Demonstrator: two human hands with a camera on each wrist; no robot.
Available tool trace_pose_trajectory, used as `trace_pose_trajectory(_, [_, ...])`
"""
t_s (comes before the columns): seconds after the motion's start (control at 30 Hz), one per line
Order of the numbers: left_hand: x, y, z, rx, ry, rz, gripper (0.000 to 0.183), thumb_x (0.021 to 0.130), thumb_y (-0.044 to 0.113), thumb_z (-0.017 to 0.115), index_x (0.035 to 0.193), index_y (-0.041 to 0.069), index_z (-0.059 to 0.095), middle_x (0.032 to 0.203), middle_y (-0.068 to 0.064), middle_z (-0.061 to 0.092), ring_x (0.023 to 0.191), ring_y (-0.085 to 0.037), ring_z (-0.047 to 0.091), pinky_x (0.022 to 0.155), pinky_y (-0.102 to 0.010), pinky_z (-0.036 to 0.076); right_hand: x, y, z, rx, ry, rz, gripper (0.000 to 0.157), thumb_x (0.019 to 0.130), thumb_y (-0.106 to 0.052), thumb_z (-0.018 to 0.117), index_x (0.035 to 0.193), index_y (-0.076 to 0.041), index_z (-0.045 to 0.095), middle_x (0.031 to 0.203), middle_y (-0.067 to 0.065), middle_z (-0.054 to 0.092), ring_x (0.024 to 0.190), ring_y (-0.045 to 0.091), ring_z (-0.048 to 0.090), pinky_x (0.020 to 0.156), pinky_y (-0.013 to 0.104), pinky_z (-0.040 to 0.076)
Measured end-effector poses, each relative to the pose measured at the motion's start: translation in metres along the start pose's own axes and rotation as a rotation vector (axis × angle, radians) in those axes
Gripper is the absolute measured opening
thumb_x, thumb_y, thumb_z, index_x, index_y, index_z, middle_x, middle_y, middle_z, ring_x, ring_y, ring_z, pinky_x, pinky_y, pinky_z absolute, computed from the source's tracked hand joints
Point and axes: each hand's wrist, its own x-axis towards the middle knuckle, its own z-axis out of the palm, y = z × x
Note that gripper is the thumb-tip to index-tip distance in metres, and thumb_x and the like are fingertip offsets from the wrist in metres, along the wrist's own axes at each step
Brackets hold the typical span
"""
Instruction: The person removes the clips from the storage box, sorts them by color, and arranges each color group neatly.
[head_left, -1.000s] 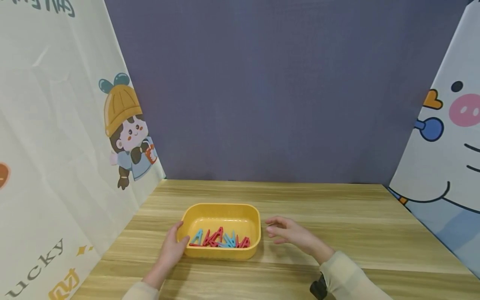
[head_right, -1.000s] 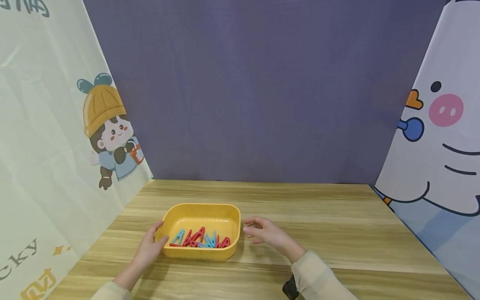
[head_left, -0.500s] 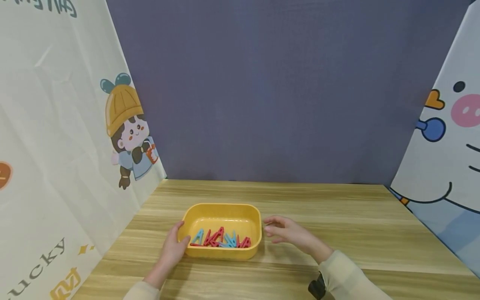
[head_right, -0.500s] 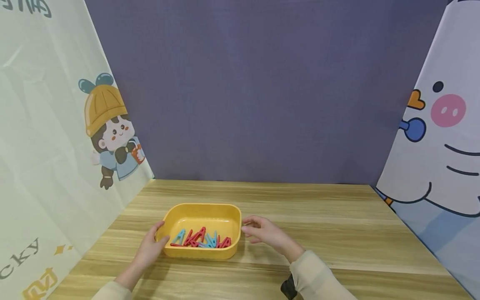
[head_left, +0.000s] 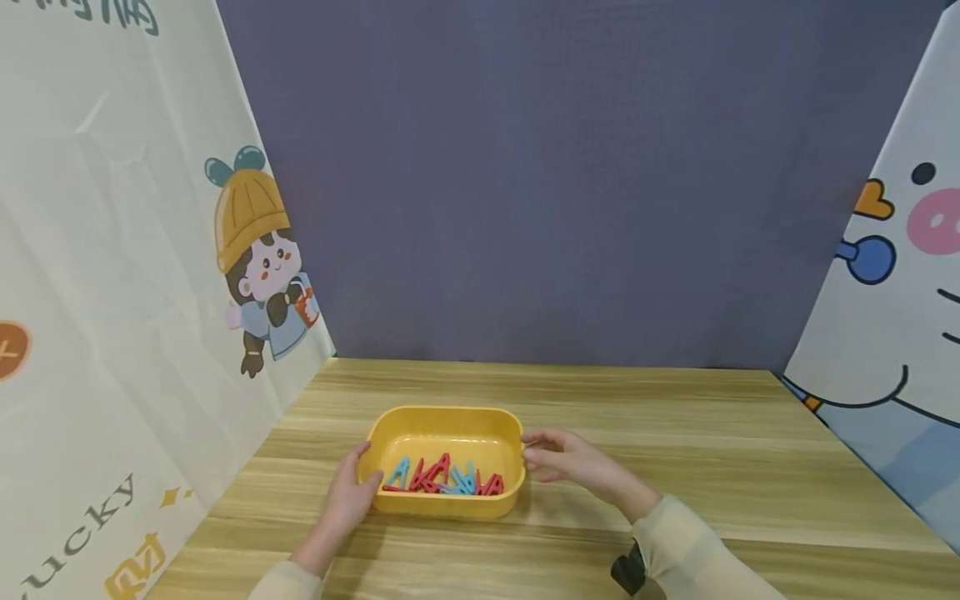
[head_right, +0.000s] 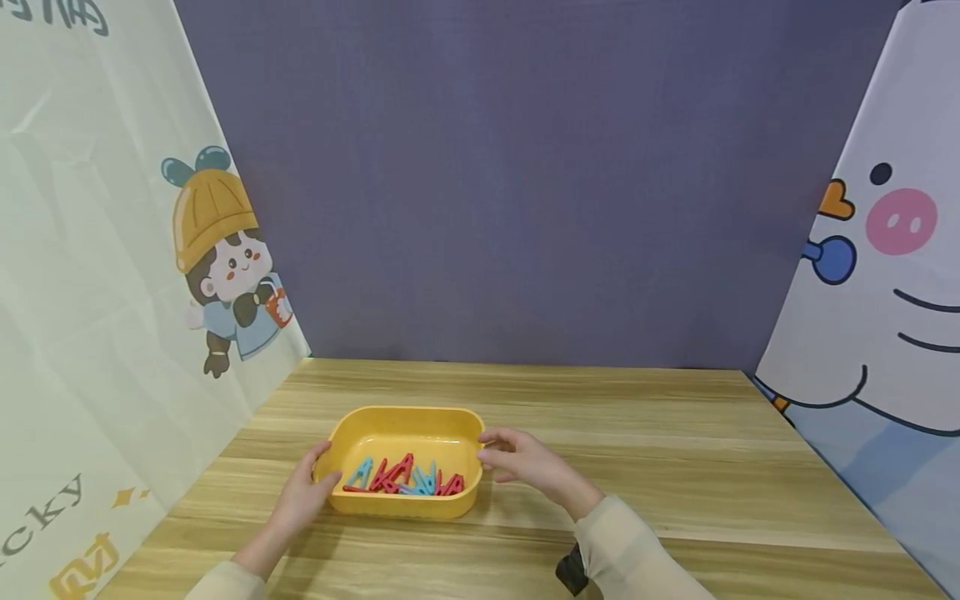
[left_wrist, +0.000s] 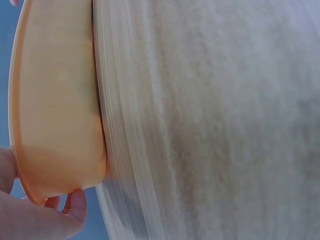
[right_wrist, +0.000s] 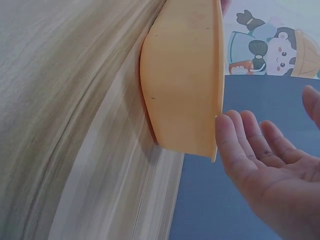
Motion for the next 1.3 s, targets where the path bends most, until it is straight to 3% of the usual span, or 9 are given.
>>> trace_pose_trajectory(0.3, [-0.001, 0.001, 0.001, -0.004, 0.005, 0.004, 0.051, 0.085, -0.002, 0.055, 0.131, -0.013, 0.035, 0.133, -0.037, 0.033, 0.123, -0.050, 0.028, 0.102, -0.058, 0.022, 0.008, -0.002, 0.004, -0.023, -0.009, 0.002, 0.051, 0.095, -0.024, 0.052, 0.132, 0.009, 0.038, 0.116, 0.020, 0.052, 0.107, 0.040, 0.049, 0.089, 0.046, 0.046])
trace_pose_trajectory(0.6, [-0.001, 0.001, 0.000, -0.025, 0.002, -0.007, 0.050, 0.086, -0.004, 0.053, 0.132, -0.012, 0.035, 0.134, -0.036, 0.032, 0.124, -0.049, 0.027, 0.103, -0.057, 0.021, 0.012, -0.005, 0.008, -0.026, -0.011, -0.015, 0.058, 0.092, -0.028, 0.055, 0.132, 0.010, 0.037, 0.123, 0.024, 0.048, 0.108, 0.040, 0.049, 0.087, 0.044, 0.047])
trace_pose_trajectory(1.07, [0.000, -0.001, 0.001, -0.028, 0.020, 0.006, 0.049, 0.085, -0.005, 0.054, 0.130, -0.013, 0.037, 0.132, -0.036, 0.035, 0.124, -0.049, 0.029, 0.103, -0.056, 0.022, 0.018, -0.009, 0.015, -0.054, -0.036, -0.024, 0.054, 0.093, -0.026, 0.055, 0.131, 0.009, 0.039, 0.120, 0.016, 0.052, 0.108, 0.038, 0.049, 0.086, 0.043, 0.048])
trace_pose_trajectory(1.3, [-0.002, 0.001, 0.001, -0.034, 0.019, 0.001, 0.049, 0.084, -0.005, 0.054, 0.129, -0.014, 0.037, 0.131, -0.037, 0.034, 0.123, -0.049, 0.029, 0.103, -0.056, 0.022, 0.020, -0.012, 0.019, -0.064, -0.044, -0.021, 0.053, 0.093, -0.027, 0.055, 0.130, 0.007, 0.041, 0.121, 0.019, 0.051, 0.107, 0.037, 0.051, 0.084, 0.042, 0.049])
